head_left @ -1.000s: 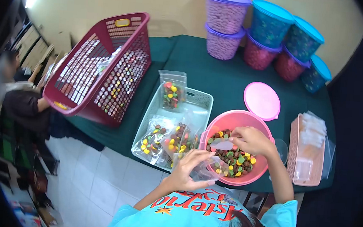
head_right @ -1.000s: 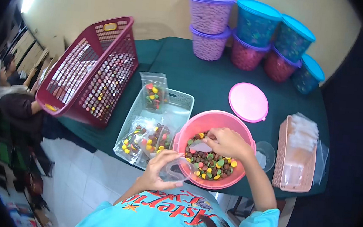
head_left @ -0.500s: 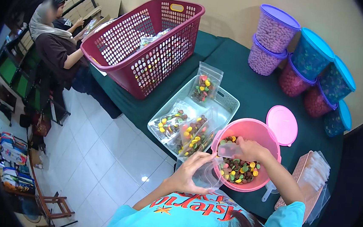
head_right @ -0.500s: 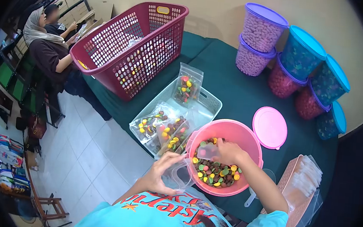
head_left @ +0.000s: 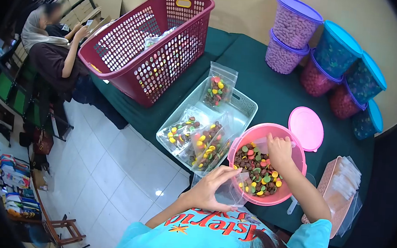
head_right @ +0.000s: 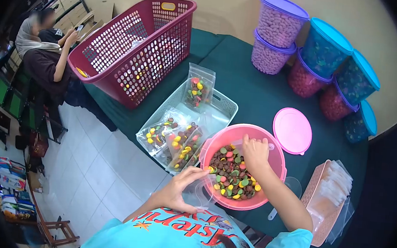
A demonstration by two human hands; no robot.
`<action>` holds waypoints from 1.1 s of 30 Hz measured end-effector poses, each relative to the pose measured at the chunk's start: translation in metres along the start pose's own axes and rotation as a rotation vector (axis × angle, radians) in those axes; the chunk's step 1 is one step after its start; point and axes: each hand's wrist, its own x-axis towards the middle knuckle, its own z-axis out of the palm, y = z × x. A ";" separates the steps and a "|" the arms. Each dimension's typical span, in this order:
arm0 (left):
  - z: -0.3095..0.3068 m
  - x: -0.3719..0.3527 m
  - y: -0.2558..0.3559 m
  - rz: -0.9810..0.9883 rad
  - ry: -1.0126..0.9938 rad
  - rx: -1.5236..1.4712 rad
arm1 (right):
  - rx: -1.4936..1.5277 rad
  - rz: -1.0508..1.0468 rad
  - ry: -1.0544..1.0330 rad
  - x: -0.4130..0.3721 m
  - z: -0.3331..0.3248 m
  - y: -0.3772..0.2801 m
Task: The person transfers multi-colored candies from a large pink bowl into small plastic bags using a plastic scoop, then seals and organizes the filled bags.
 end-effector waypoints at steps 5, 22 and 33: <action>-0.008 0.006 -0.006 0.004 -0.083 -0.021 | 0.137 -0.073 -0.107 0.007 0.009 0.009; -0.035 0.028 -0.018 0.058 -0.399 -0.053 | 0.150 -0.090 -0.144 -0.007 -0.016 0.002; -0.038 0.036 -0.022 0.058 -0.476 -0.030 | -0.032 0.001 -0.189 -0.004 0.001 0.002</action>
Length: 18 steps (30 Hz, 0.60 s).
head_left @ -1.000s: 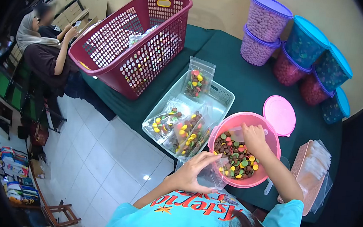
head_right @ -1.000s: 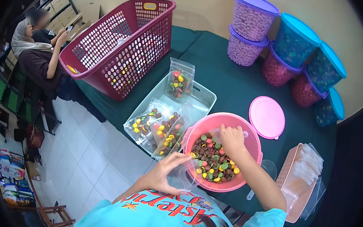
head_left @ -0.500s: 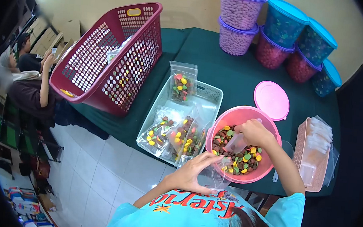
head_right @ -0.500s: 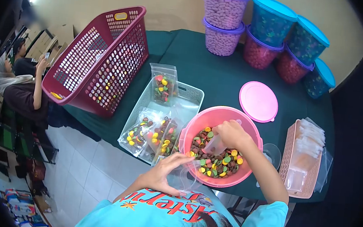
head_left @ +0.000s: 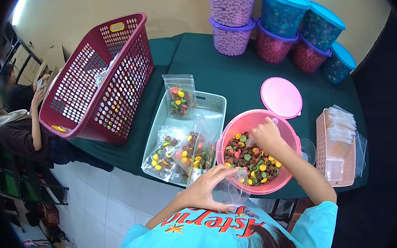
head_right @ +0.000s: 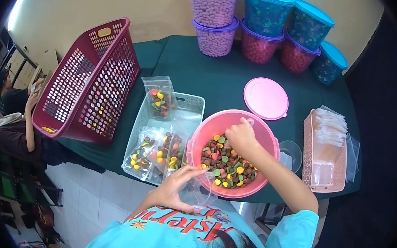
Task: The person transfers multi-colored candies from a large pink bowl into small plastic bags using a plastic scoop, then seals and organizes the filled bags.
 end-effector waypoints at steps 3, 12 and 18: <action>0.001 -0.001 0.001 -0.012 0.021 -0.029 | 0.092 -0.021 -0.080 0.000 -0.002 0.008; 0.010 -0.003 0.006 -0.042 0.089 -0.038 | 0.408 -0.071 -0.369 -0.004 -0.022 0.008; 0.015 -0.006 0.004 0.020 0.201 -0.035 | 0.676 -0.279 -0.490 -0.004 0.003 0.018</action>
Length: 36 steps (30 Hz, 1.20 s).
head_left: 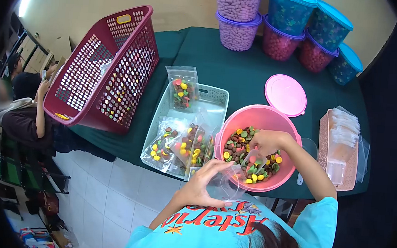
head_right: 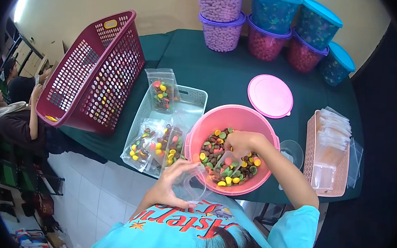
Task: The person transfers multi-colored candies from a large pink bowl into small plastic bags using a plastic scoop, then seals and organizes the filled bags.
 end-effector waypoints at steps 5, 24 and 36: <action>0.001 0.001 0.009 0.021 0.222 0.043 | 0.069 -0.010 0.010 -0.012 -0.012 0.001; -0.018 0.058 0.023 -0.100 0.164 0.067 | 0.057 0.011 0.661 -0.117 -0.075 -0.043; -0.010 0.082 0.023 -0.150 -0.006 -0.128 | -0.726 0.302 0.629 -0.118 -0.068 -0.147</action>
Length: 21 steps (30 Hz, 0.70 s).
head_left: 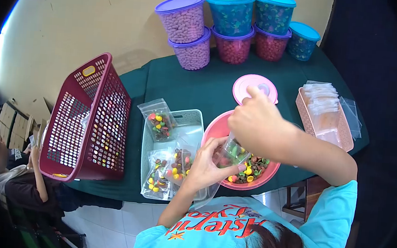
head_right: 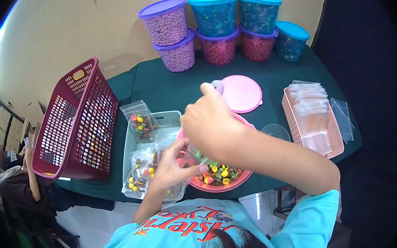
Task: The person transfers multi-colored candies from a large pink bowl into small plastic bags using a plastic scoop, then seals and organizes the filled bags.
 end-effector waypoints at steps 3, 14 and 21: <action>-0.001 -0.001 -0.004 0.106 0.010 -0.003 | -0.063 -0.029 -0.113 -0.001 -0.006 -0.009; -0.034 -0.050 -0.048 0.022 0.064 -0.705 | 0.100 0.095 -0.007 0.004 0.087 0.022; -0.016 -0.072 -0.058 -0.029 -0.055 -0.663 | -0.018 -0.065 -0.051 0.033 0.179 -0.001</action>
